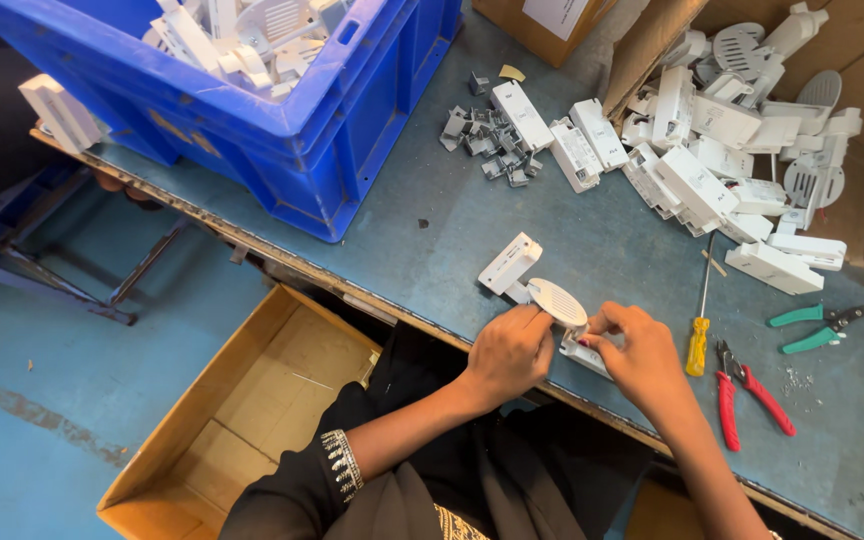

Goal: The person assembles white plastic electrical components on a workbench using a screwdriver and pliers. They repeatedly insert parts, tighten screws, and place finished units into a blue crate.

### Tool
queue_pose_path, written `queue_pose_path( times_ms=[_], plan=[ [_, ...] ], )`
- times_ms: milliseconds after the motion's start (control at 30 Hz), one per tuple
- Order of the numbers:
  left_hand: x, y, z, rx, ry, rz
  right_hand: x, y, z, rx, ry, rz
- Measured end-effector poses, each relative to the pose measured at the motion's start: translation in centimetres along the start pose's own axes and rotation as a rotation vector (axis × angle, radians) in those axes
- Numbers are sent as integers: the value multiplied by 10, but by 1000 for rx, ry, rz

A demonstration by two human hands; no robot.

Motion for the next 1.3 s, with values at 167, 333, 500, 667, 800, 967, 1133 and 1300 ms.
queue_pose_path(
  times_ms=[167,333,500,667,800,967,1133,1300],
  plan=[
    [0,-2,-2,-36,14,-9,8,-10,2,-7,58,-95],
    [-2,-5,2,-20,17,14,4,-8,-5,-11,64,-92],
    [0,-4,-1,-17,17,26,-2,0,-20,-62,108,-41],
    [2,-2,-6,-48,9,27,-14,7,-34,-98,92,49],
    [2,-3,-6,-56,12,42,-26,15,-44,-52,23,116],
    [2,-4,-7,-67,17,50,-26,8,-38,63,83,101],
    [3,-6,-12,-99,-7,30,-3,-32,-1,215,82,-238],
    [-9,-3,-8,-123,-87,111,8,-77,40,388,12,-441]
  ],
)
Point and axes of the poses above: each hand's wrist, its own y-axis towards the middle knuckle, its own x-axis out of the back of the hand, z = x × y, the point moved 7 cm from there along y, towards the middle knuckle, and after that the axes turned 14 degrees about -z, right-handed, at the moved point
